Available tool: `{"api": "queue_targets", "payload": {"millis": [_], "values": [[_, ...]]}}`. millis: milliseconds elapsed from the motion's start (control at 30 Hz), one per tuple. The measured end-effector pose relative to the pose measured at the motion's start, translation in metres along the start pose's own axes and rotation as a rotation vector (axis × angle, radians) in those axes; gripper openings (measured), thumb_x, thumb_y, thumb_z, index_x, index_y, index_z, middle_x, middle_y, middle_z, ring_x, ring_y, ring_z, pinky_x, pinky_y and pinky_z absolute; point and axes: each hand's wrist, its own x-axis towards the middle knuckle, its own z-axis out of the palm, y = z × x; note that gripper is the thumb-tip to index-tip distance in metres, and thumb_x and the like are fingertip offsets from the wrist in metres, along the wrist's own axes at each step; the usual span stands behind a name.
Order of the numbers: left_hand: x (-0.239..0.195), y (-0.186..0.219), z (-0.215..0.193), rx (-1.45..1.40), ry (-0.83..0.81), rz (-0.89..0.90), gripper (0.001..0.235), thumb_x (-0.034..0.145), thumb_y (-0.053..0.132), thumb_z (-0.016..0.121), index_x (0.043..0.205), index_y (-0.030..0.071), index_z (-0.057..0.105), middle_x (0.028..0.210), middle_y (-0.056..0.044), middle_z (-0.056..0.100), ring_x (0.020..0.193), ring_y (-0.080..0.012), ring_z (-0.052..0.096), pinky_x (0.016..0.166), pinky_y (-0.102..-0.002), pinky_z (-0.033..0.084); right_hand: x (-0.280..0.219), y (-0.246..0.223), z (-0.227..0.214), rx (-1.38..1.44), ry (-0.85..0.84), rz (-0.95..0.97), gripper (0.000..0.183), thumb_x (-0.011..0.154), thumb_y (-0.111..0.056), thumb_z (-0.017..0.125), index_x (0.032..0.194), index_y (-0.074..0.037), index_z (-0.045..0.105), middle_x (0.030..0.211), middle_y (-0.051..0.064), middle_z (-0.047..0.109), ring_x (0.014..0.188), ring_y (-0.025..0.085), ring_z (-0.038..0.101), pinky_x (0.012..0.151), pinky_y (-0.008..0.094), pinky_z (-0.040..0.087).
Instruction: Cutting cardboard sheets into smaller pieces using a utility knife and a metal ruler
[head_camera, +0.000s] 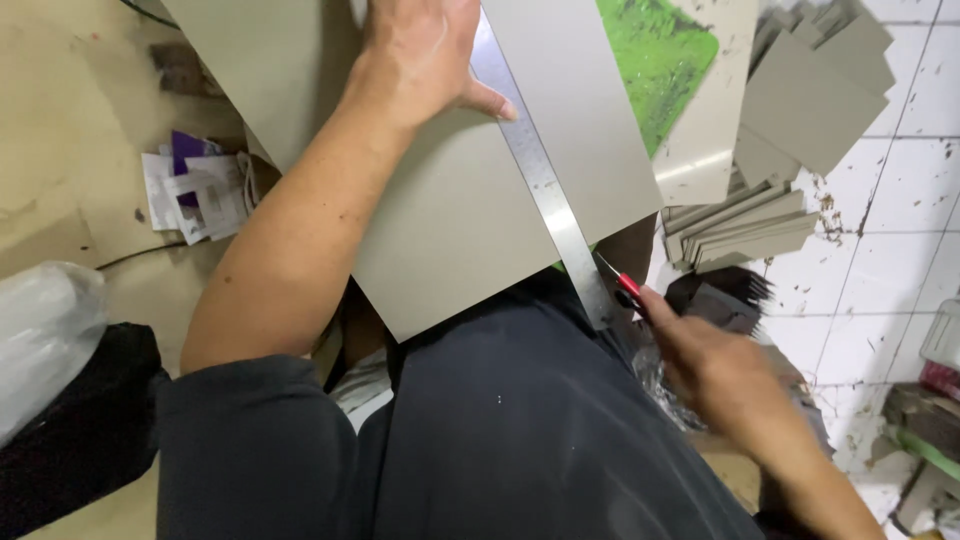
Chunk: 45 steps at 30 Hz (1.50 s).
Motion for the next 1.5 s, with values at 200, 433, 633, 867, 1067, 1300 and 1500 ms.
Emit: {"api": "queue_targets", "payload": {"millis": [200, 433, 633, 867, 1067, 1300, 1500], "values": [[0.008, 0.011, -0.01, 0.513, 0.064, -0.058, 0.143, 0.045, 0.126, 0.05, 0.101, -0.003, 0.077, 0.097, -0.021, 0.064, 0.103, -0.0397, 0.052, 0.103, -0.058, 0.027, 0.054, 0.036, -0.017, 0.422, 0.557, 0.218, 0.046, 0.095, -0.018, 0.078, 0.14, -0.008, 0.069, 0.078, 0.0, 0.056, 0.065, 0.013, 0.043, 0.061, 0.029, 0.036], [0.009, 0.014, -0.024, 0.348, -0.204, -0.055, 0.158, 0.047, 0.119, 0.06, 0.146, -0.005, 0.051, 0.157, -0.041, 0.038, 0.151, -0.0536, 0.026, 0.106, -0.083, -0.013, 0.138, 0.044, 0.007, 0.706, 0.504, 0.145, 0.021, 0.1, -0.028, 0.07, 0.099, -0.013, 0.056, 0.079, 0.0, 0.047, 0.07, 0.015, 0.044, 0.066, 0.03, 0.036], [0.008, 0.016, -0.03, 0.32, -0.242, -0.07, 0.17, 0.046, 0.117, 0.063, 0.152, -0.013, 0.034, 0.159, -0.043, 0.03, 0.151, -0.0534, 0.025, 0.108, -0.081, -0.014, 0.106, 0.067, 0.009, 1.033, 0.351, 0.191, 0.019, 0.095, -0.016, 0.073, 0.106, -0.01, 0.058, 0.084, -0.001, 0.05, 0.067, 0.012, 0.049, 0.06, 0.026, 0.044], [0.006, 0.015, -0.025, 0.32, -0.191, -0.033, 0.155, 0.05, 0.116, 0.062, 0.143, -0.007, 0.053, 0.154, -0.042, 0.04, 0.15, -0.0529, 0.029, 0.109, -0.082, -0.008, 0.084, 0.056, -0.01, 0.979, 0.169, 0.355, 0.063, 0.087, -0.025, 0.072, 0.147, -0.012, 0.059, 0.114, 0.008, 0.07, 0.102, 0.021, 0.064, 0.092, 0.032, 0.05], [0.004, 0.008, -0.012, 0.28, -0.061, -0.023, 0.17, 0.044, 0.116, 0.064, 0.146, -0.018, 0.041, 0.15, -0.05, 0.036, 0.141, -0.0571, 0.038, 0.116, -0.074, 0.001, 0.113, 0.055, 0.009, 1.054, 0.421, 0.239, 0.025, 0.095, -0.027, 0.075, 0.111, -0.013, 0.062, 0.079, -0.006, 0.046, 0.07, 0.008, 0.04, 0.065, 0.02, 0.031], [-0.004, 0.002, -0.012, 0.167, -0.059, -0.07, 0.175, 0.042, 0.109, 0.072, 0.153, -0.018, 0.024, 0.16, -0.042, 0.022, 0.147, -0.0551, 0.027, 0.121, -0.064, 0.007, 0.092, 0.079, 0.03, 1.03, 0.507, 0.205, 0.029, 0.094, -0.021, 0.075, 0.116, -0.01, 0.061, 0.092, -0.001, 0.057, 0.082, 0.012, 0.051, 0.076, 0.024, 0.041], [-0.019, -0.006, -0.002, -0.015, 0.008, -0.005, 0.169, 0.049, 0.104, 0.07, 0.157, -0.014, 0.015, 0.164, -0.037, 0.014, 0.153, -0.0498, 0.016, 0.125, -0.055, 0.011, 0.006, 0.135, 0.105, 1.152, 0.839, 0.363, 0.022, 0.096, -0.015, 0.078, 0.108, -0.014, 0.059, 0.098, -0.003, 0.064, 0.088, 0.008, 0.06, 0.083, 0.021, 0.048]]}}
